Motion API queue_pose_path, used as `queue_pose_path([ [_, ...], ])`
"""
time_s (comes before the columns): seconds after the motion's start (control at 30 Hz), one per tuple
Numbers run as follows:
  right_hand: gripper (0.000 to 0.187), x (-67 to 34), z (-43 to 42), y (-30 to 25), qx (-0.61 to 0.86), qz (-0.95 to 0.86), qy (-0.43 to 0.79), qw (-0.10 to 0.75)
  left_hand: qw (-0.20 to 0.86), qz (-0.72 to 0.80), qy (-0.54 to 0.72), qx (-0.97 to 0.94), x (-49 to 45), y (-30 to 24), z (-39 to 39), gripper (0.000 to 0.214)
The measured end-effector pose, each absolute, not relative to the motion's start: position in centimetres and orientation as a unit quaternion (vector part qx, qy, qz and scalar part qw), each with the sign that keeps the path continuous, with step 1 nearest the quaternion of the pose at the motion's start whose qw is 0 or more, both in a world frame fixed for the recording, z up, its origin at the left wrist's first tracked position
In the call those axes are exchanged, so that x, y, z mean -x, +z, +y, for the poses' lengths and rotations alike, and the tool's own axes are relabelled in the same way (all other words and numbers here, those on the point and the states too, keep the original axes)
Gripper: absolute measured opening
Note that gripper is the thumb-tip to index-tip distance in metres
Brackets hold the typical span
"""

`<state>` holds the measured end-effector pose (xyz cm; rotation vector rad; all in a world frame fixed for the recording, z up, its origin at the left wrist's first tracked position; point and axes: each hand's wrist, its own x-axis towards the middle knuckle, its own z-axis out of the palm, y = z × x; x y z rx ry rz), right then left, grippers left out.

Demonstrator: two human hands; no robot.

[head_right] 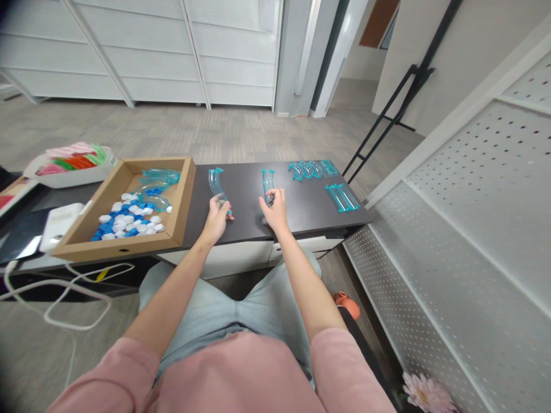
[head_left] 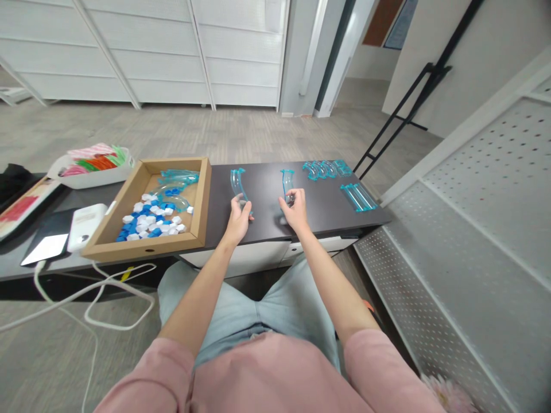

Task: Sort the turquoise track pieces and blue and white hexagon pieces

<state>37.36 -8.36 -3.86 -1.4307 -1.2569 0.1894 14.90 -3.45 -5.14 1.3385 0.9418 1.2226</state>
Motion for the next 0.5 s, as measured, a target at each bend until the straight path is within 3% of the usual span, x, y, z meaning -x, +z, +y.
queue_pose_path([
  [0.13,0.036,-37.3,-8.4,-4.0,0.604,-0.548,0.089,0.571,0.484,0.398,0.507,-0.592,-15.0,-5.0,-3.7,0.061],
  [0.37,0.058,-37.1,-8.6,-3.6,0.579,-0.578,0.139,0.558,0.476,0.413,0.493,-0.6,-15.0,-3.7,-4.4,0.054],
  [0.5,0.059,-36.9,-8.8,-3.1,0.567,-0.595,0.165,0.546,0.499,0.413,0.484,-0.588,-15.0,-3.2,-4.7,0.059],
])
